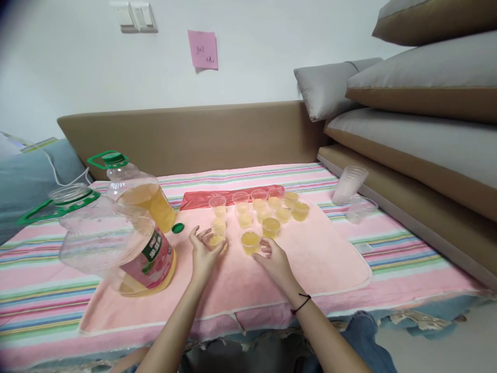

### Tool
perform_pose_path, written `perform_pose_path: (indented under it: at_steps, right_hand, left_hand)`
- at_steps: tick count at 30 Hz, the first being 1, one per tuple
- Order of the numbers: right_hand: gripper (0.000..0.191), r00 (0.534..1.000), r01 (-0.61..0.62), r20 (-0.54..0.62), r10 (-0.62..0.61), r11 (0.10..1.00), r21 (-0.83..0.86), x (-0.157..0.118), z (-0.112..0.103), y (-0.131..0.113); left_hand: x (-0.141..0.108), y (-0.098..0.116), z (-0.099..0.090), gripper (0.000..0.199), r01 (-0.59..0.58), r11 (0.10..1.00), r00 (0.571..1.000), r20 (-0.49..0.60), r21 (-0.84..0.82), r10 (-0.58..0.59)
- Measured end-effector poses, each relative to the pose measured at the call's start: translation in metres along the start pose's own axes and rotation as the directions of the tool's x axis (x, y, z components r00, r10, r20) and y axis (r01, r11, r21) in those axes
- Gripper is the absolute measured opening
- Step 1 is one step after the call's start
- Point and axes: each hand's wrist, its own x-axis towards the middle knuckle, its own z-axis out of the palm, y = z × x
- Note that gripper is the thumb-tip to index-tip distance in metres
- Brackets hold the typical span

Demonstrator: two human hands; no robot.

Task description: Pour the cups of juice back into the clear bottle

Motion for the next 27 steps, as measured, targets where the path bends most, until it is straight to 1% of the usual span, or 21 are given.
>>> perform_pose_path:
  at_steps: [4, 8, 11, 14, 16, 20, 25, 27]
  right_hand:
    - [0.056, 1.0, 0.0, 0.022, 0.0, 1.0, -0.018, -0.001, -0.002, -0.004]
    - [0.058, 0.999, -0.004, 0.043, 0.006, 0.999, -0.046, -0.003, -0.007, -0.006]
    - [0.06, 0.998, -0.013, 0.066, 0.018, 0.998, -0.069, -0.006, -0.011, -0.009]
    - [0.063, 0.996, -0.027, 0.085, 0.035, 0.995, -0.093, -0.01, -0.013, -0.014]
    - [0.064, 0.995, -0.035, 0.092, 0.045, 0.994, -0.102, -0.012, -0.014, -0.017]
    - [0.064, 0.995, -0.038, 0.091, 0.048, 0.994, -0.107, -0.014, -0.014, -0.02]
    - [0.06, 0.996, -0.017, 0.083, 0.025, 0.995, -0.097, -0.016, -0.014, -0.019]
    - [0.06, 0.996, -0.015, 0.088, 0.024, 0.995, -0.103, -0.016, -0.015, -0.019]
  left_hand:
    - [-0.003, 0.005, 0.002, 0.08, -0.026, 0.999, 1.0, 0.005, -0.023, 0.026]
    - [-0.007, 0.018, 0.005, 0.075, -0.098, 0.993, 0.993, 0.063, -0.063, 0.102]
    - [-0.009, 0.025, 0.008, 0.067, -0.176, 0.984, 0.982, 0.074, 0.015, 0.174]
    - [-0.009, 0.028, 0.011, 0.066, -0.25, 0.963, 0.966, 0.09, 0.101, 0.241]
    - [-0.008, 0.029, 0.013, 0.067, -0.32, 0.934, 0.946, 0.112, 0.156, 0.305]
    - [-0.007, 0.032, 0.017, 0.07, -0.454, 0.839, 0.891, 0.148, 0.3, 0.429]
    - [-0.006, 0.032, 0.021, 0.075, -0.546, 0.728, 0.832, 0.168, 0.414, 0.529]
    - [-0.006, 0.032, 0.022, 0.077, -0.566, 0.702, 0.817, 0.183, 0.432, 0.546]
